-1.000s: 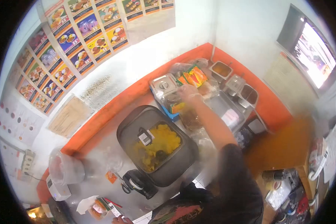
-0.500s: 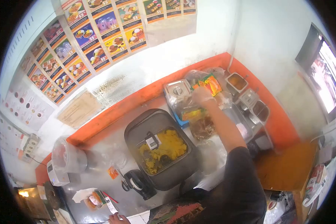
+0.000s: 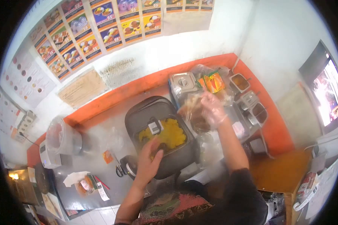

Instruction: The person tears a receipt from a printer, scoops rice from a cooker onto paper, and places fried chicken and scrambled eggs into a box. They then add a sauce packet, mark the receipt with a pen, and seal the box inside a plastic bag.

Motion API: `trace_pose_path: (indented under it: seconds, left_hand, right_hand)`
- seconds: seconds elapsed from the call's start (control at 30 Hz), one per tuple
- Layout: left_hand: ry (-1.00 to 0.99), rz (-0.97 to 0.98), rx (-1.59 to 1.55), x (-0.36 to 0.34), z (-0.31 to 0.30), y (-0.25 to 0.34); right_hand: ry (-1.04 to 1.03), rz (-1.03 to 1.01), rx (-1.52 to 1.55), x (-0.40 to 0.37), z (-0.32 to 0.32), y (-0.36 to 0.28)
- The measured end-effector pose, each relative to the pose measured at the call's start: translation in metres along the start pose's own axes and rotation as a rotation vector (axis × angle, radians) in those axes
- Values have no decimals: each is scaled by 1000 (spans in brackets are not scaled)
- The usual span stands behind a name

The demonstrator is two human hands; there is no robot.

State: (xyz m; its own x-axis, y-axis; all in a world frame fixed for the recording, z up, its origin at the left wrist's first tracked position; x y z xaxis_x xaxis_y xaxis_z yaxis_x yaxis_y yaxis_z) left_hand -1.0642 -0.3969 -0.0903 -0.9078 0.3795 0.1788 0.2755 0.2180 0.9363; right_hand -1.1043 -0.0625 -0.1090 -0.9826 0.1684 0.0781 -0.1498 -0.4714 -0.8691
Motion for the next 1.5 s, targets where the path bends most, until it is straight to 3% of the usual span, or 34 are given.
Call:
trace_pose_path:
  seconds: [0.07, 0.17, 0.37, 0.5, 0.6, 0.77, 0.87, 1.0, 1.03, 1.1, 1.17, 1.27, 1.37, 1.4, 1.47, 1.5]
  left_hand:
    - [-1, -110, -439, 15, 27, 7]
    - [-72, -396, -732, 21, 44, -27]
    - [-33, -421, -718, 3, 47, -59]
    - [154, -415, -836, -6, 39, -61]
    - [214, -357, -867, -6, 23, -67]
    - [225, -334, -896, -11, 7, -62]
    - [117, -369, -616, 4, 18, -59]
    - [-125, -19, -277, 70, 58, -31]
    - [-159, 53, -225, 93, 73, -21]
    - [-192, 52, -176, 140, 106, -13]
    - [-171, 178, -251, 196, 148, -37]
    - [-214, 196, -10, 260, 187, -64]
    - [-187, 317, 285, 267, 200, -87]
    - [-163, 332, 230, 264, 205, -93]
    - [-118, 339, 133, 224, 186, -65]
    - [-306, 191, 78, 191, 177, -50]
  right_hand:
    - [54, 140, 181, -32, 57, 3]
    - [48, 108, 136, -56, 59, 59]
    - [313, 18, 103, -94, 60, 110]
    - [480, 0, 291, -106, 69, 118]
    - [411, -10, 329, -109, 63, 127]
    - [506, 19, 279, -114, 50, 130]
    - [577, -67, 294, -116, 27, 114]
    - [803, -139, 20, -151, -1, 83]
    - [872, -74, 139, -162, -18, 87]
    - [754, -241, 111, -193, -50, 98]
    - [723, -333, 100, -231, -86, 123]
    - [828, -319, 80, -279, -118, 145]
    - [938, -214, 88, -311, -109, 130]
    - [969, -179, 108, -320, -109, 127]
    - [962, -175, -218, -320, -113, 140]
    - [959, -157, -415, -317, -114, 148]
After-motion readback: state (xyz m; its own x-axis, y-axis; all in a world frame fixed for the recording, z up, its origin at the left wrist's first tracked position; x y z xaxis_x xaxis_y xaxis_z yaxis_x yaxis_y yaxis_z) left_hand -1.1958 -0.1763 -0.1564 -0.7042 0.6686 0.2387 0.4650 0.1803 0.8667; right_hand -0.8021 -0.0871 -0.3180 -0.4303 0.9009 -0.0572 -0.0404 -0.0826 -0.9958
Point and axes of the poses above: each hand's wrist, its own x-axis towards the middle knuckle, its own z-axis out of the palm, y = z × x, the point moved 2 cm from there along x, towards the middle knuckle
